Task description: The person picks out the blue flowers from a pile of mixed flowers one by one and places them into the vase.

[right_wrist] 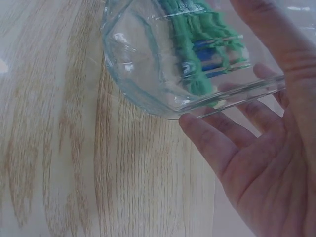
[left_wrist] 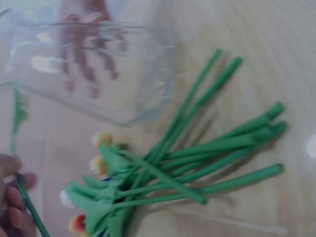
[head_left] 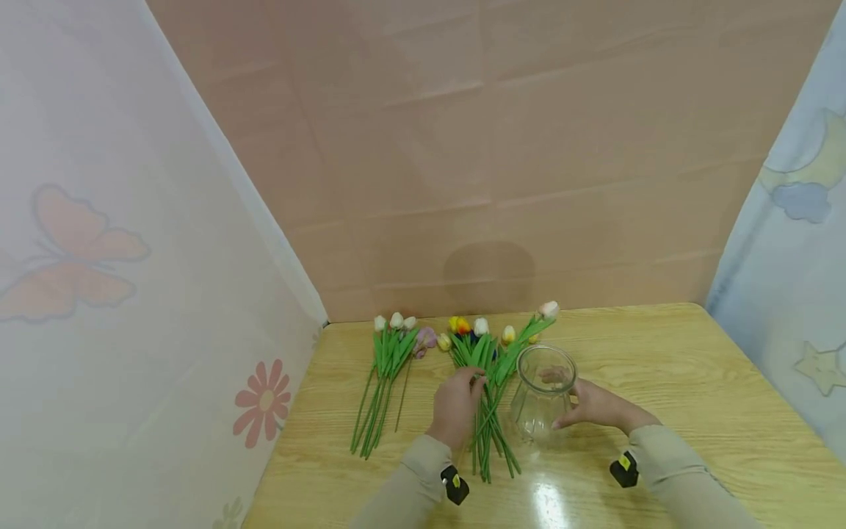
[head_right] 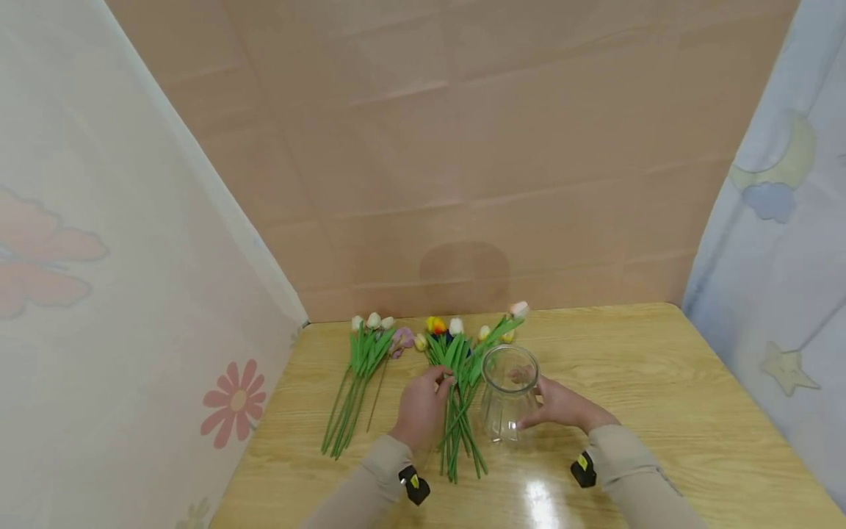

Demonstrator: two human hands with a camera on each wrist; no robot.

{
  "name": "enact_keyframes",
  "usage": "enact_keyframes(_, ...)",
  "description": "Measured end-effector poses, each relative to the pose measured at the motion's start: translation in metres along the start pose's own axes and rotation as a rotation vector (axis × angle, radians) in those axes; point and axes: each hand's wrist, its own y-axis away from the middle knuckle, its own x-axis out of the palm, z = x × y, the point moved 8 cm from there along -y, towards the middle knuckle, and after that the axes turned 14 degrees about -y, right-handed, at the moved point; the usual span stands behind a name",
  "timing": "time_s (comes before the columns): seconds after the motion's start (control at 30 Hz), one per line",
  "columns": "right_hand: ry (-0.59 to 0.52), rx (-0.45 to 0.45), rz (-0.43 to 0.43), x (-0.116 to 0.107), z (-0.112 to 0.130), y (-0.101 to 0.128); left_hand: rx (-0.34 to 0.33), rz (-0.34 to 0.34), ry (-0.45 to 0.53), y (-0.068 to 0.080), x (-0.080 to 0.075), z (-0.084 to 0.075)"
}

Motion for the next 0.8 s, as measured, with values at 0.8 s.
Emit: enact_keyframes(0.8,-0.005,0.008,-0.001,0.001,0.0,0.0,-0.262,-0.231,0.022,-0.008,-0.052,0.132)
